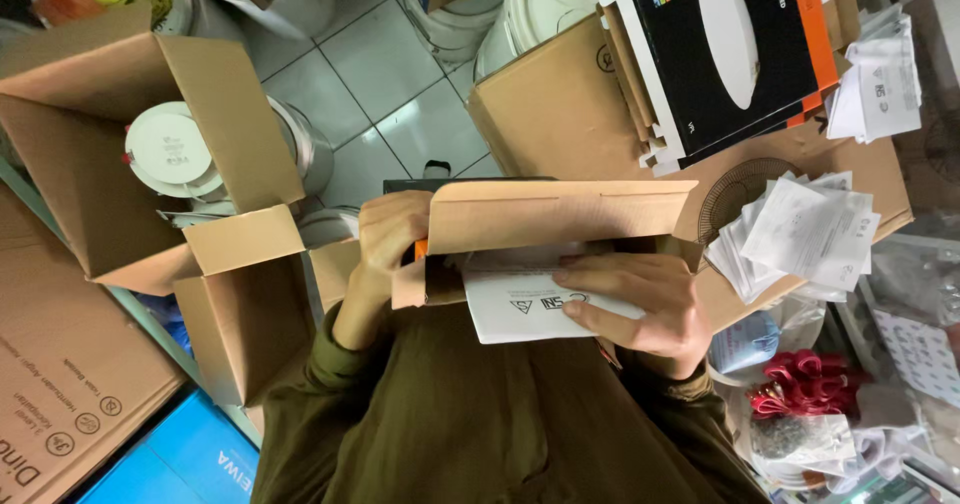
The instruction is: The person packs a circular LED downlight into its retail box. They place the light inside the cardboard insert, add paper documentation, and close the box flaps by hand.
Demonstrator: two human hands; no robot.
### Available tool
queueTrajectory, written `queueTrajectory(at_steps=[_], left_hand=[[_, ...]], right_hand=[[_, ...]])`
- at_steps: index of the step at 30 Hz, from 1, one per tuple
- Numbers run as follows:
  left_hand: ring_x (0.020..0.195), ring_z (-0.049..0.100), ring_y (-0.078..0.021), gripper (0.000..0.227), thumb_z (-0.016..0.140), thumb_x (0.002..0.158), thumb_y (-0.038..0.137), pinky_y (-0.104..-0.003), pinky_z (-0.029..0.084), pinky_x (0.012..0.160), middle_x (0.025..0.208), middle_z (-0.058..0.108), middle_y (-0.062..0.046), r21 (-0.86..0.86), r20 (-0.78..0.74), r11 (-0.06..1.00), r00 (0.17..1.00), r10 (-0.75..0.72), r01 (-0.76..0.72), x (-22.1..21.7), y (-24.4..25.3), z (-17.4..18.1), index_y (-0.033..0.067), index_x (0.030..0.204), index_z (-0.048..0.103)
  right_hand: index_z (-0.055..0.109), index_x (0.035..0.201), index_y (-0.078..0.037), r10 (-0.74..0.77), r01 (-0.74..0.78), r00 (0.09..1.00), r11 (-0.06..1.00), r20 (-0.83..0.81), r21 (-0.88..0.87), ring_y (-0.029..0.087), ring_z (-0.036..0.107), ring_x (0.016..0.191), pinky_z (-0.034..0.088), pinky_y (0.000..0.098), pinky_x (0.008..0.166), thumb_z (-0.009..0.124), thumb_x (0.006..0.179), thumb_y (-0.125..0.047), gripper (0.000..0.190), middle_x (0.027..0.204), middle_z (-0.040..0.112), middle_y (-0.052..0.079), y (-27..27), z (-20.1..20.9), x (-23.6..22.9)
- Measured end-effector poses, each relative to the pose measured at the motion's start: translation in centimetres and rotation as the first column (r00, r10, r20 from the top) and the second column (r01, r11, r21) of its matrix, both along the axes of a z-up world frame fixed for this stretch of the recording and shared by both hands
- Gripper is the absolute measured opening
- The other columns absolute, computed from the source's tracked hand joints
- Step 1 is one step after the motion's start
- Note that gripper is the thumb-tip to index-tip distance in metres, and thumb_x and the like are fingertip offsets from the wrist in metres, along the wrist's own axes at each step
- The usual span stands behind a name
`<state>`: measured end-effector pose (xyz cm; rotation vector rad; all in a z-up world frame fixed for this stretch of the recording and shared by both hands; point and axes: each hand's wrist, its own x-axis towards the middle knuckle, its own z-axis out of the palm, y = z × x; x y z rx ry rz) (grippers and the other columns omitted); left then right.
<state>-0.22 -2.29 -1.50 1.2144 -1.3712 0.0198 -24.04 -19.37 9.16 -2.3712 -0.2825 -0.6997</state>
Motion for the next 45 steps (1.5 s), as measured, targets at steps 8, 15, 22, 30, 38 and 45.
queueTrajectory(at_steps=[8,15,22,30,38,45], left_hand=[[0.076,0.074,-0.0339,0.036,0.085,0.080,0.019,-0.042,0.062,0.071,0.082,0.069,-0.018,-0.127,0.095,0.990,0.994,-0.047,0.059,0.5,-0.1,3.0,0.0002,0.088,0.055],[0.077,0.076,-0.0351,0.033,0.083,0.083,0.017,-0.041,0.062,0.071,0.084,0.071,-0.020,-0.080,0.082,0.995,0.996,-0.047,0.053,0.8,0.7,3.7,0.0001,0.091,0.056],[0.083,0.076,-0.0335,0.033,0.083,0.084,0.020,-0.041,0.063,0.074,0.089,0.073,-0.019,-0.054,0.069,0.996,0.995,-0.069,0.073,1.2,1.3,4.4,0.0014,0.090,0.056],[0.083,0.077,-0.0319,0.031,0.083,0.082,0.021,-0.039,0.063,0.073,0.087,0.073,-0.018,-0.050,0.115,0.997,0.992,-0.049,0.055,1.8,1.2,4.4,0.0016,0.089,0.060],[0.079,0.074,-0.0340,0.035,0.085,0.082,0.020,-0.040,0.061,0.073,0.086,0.071,-0.018,-0.030,0.067,0.999,0.998,-0.015,0.017,2.0,1.7,3.1,0.0008,0.089,0.056],[0.079,0.073,-0.0353,0.028,0.078,0.078,0.019,-0.039,0.058,0.071,0.083,0.068,-0.016,0.020,0.041,0.998,0.998,0.055,-0.056,2.2,2.5,1.2,0.0003,0.086,0.059]], right_hand=[[0.058,0.111,-0.012,0.141,-0.124,0.978,0.986,0.156,-0.112,0.030,0.077,0.089,0.062,0.0382,0.068,0.074,0.094,-0.024,0.027,0.104,0.073,0.016,-1.9,-1.6,-2.5],[0.059,0.109,-0.011,0.186,-0.178,0.973,0.982,0.137,-0.069,0.032,0.077,0.089,0.063,0.0405,0.065,0.073,0.093,-0.023,0.024,0.104,0.072,0.016,-1.7,-1.9,-1.6],[0.055,0.108,-0.005,0.299,-0.310,0.942,0.949,0.150,0.058,0.041,0.075,0.085,0.062,0.0394,0.061,0.064,0.097,-0.020,0.022,0.103,0.066,0.023,-3.5,-2.1,-2.3],[0.050,0.107,-0.004,0.219,-0.206,0.963,0.974,0.158,-0.092,0.035,0.073,0.082,0.062,0.0430,0.062,0.069,0.095,-0.021,0.028,0.100,0.064,0.022,-4.8,-0.4,-3.6],[0.048,0.108,0.003,0.203,-0.181,0.954,0.977,0.222,-0.115,0.041,0.073,0.078,0.061,0.0465,0.062,0.071,0.093,-0.017,0.033,0.097,0.062,0.027,-6.0,-0.2,-2.9],[0.058,0.104,0.001,0.102,-0.060,0.966,0.982,0.238,-0.178,0.034,0.073,0.079,0.061,0.0390,0.062,0.074,0.092,-0.013,0.024,0.095,0.065,0.021,-4.2,-1.3,-1.7]])
